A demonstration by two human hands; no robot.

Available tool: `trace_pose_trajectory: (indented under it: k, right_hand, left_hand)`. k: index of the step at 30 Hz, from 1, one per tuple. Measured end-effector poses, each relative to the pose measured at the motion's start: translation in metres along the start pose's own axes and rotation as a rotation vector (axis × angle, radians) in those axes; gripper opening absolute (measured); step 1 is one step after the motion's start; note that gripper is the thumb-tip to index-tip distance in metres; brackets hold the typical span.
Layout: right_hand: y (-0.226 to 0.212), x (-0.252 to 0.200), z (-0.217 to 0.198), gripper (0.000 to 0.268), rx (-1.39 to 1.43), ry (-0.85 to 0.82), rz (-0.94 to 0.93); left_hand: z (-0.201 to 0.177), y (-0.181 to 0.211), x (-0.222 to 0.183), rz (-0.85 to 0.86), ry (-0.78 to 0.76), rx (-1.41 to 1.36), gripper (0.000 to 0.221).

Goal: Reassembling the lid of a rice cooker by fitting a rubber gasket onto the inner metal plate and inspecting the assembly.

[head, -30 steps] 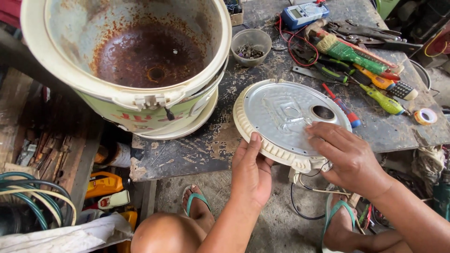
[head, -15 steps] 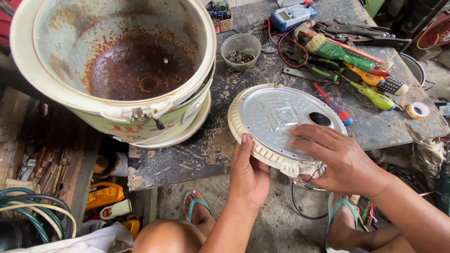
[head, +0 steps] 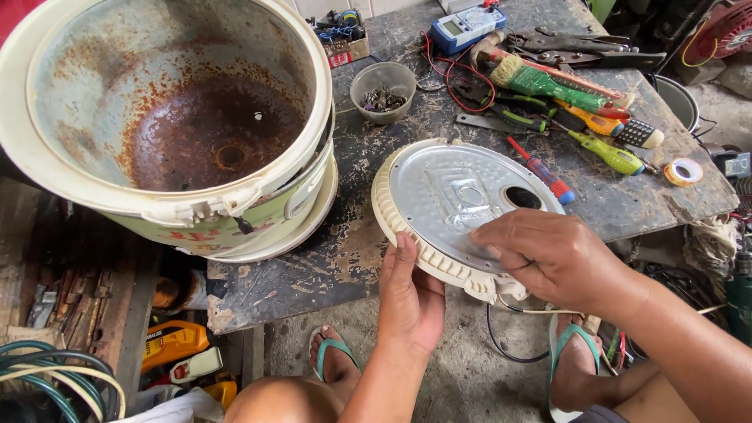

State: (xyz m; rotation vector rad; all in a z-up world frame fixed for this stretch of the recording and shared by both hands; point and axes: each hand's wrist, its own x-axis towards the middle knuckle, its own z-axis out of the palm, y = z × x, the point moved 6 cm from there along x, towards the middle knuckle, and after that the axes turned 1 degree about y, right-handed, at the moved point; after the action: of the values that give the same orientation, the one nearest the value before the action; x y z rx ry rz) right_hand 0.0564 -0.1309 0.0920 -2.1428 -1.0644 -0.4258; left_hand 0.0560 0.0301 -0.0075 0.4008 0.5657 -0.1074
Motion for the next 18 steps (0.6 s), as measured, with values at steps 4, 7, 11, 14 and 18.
trace_pose_trajectory:
  k: [4,7,11,14,18]
  right_hand:
    - [-0.009,0.013,-0.007,0.024,0.009,-0.039,0.041]
    - [-0.012,0.013,-0.004,0.016,0.008,-0.046,0.006]
    - [-0.012,0.012,0.002,0.015,-0.05,-0.103,0.035]
    - [-0.012,0.01,0.008,0.013,-0.103,-0.113,0.037]
    - [-0.016,0.007,0.017,0.016,-0.234,-0.071,0.004]
  left_hand:
    - [-0.002,0.0,0.003,0.015,0.01,0.016,0.048]
    - [-0.004,0.001,0.007,0.03,-0.044,0.024,0.04]
    - [-0.008,0.001,0.009,0.031,-0.046,0.03,0.038]
    - [-0.005,0.002,0.006,0.009,-0.03,0.022,0.04]
    - [-0.006,0.0,0.009,-0.008,-0.083,0.117,0.039]
